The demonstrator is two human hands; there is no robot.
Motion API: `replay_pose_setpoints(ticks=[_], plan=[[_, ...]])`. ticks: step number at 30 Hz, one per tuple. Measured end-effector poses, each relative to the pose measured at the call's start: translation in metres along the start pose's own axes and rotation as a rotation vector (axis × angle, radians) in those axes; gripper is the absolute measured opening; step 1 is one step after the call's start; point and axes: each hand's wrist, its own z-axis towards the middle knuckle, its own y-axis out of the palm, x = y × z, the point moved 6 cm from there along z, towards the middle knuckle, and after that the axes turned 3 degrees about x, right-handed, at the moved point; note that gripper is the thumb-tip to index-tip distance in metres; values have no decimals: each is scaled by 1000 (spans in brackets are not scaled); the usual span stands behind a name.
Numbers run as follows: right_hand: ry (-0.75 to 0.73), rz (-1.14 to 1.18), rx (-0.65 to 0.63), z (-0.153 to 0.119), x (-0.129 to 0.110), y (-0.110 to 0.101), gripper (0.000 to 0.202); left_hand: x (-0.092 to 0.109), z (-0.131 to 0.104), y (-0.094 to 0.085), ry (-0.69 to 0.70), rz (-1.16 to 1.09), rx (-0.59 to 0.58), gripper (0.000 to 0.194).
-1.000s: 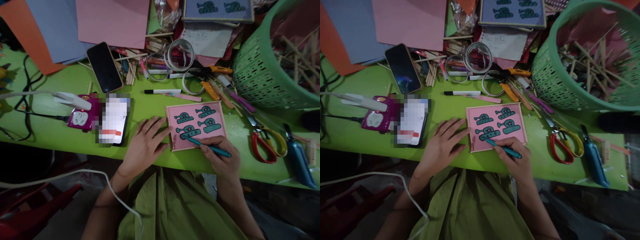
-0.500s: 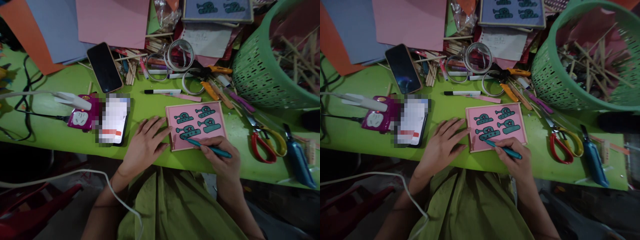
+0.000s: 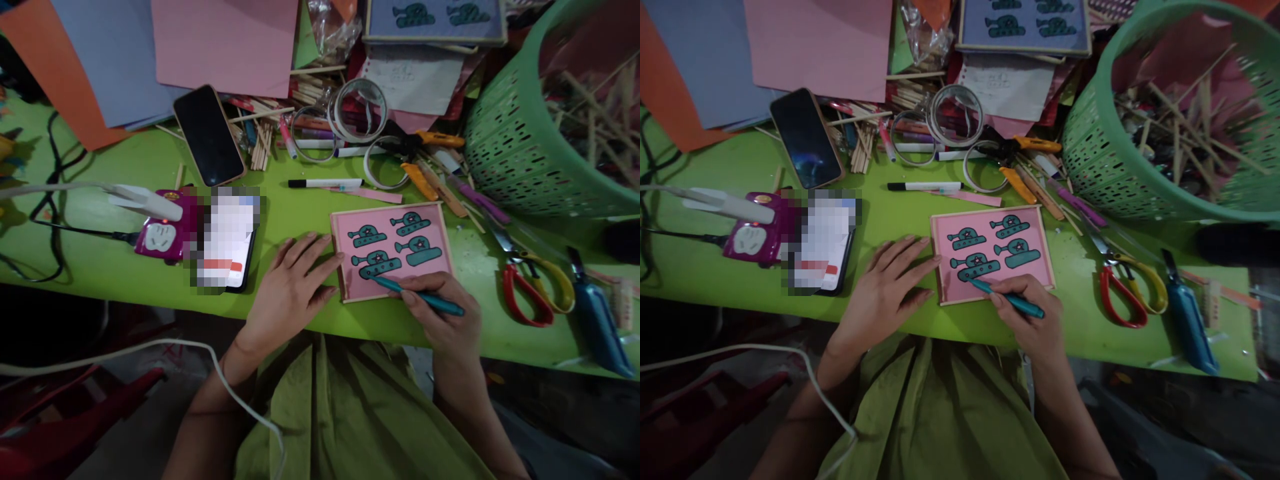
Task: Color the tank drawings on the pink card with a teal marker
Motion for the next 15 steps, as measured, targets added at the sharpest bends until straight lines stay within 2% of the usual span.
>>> replay_pose_setpoints(ticks=[14, 15], plan=[[41, 24, -15, -3, 0, -1, 5, 0, 0, -1, -13, -13, -11, 40], [52, 13, 12, -4, 0, -3, 4, 0, 0, -1, -14, -11, -13, 41]])
